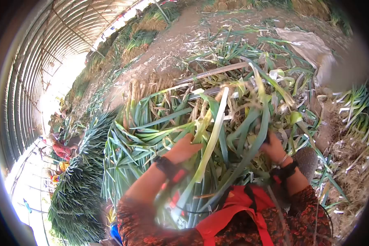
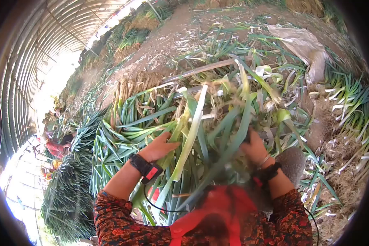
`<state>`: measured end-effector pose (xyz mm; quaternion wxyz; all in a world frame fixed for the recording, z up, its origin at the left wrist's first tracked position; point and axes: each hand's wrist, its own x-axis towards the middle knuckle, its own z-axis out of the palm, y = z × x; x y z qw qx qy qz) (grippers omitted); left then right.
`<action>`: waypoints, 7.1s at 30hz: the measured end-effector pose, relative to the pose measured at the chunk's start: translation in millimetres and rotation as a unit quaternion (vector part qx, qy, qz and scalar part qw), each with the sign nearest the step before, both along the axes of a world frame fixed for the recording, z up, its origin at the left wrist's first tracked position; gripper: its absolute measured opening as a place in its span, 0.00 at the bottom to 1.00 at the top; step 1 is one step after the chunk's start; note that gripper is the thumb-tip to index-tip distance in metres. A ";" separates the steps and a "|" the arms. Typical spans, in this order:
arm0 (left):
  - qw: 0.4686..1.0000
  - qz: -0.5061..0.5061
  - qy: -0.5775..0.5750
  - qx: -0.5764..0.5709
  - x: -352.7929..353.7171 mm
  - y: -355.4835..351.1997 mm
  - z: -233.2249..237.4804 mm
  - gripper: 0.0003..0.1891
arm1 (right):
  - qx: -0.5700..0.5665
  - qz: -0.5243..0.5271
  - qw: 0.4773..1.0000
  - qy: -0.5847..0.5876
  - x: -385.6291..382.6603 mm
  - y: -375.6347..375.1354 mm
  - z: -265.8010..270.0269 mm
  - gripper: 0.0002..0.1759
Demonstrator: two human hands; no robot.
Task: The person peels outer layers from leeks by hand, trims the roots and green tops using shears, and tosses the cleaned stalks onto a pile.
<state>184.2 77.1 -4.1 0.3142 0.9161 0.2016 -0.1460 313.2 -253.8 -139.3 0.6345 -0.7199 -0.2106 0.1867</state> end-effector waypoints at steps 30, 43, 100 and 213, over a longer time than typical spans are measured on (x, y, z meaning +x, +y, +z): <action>0.981 0.154 -0.112 -0.023 -21.5 -85.0 -115.6 0.29 | -0.266 0.179 0.940 -0.118 -59.6 35.3 7.0 0.25; 0.984 0.103 -0.105 0.102 -16.9 -114.4 -126.2 0.18 | -0.247 0.295 0.917 -0.106 -121.6 -37.5 70.1 0.30; 0.970 0.151 -0.088 -0.167 -33.4 -48.8 -96.5 0.30 | -0.098 0.222 0.948 -0.204 -86.6 6.5 79.0 0.20; 0.951 0.195 -0.116 -0.210 -14.9 -64.9 -125.2 0.27 | -0.375 0.081 0.907 -0.172 29.9 153.1 8.3 0.12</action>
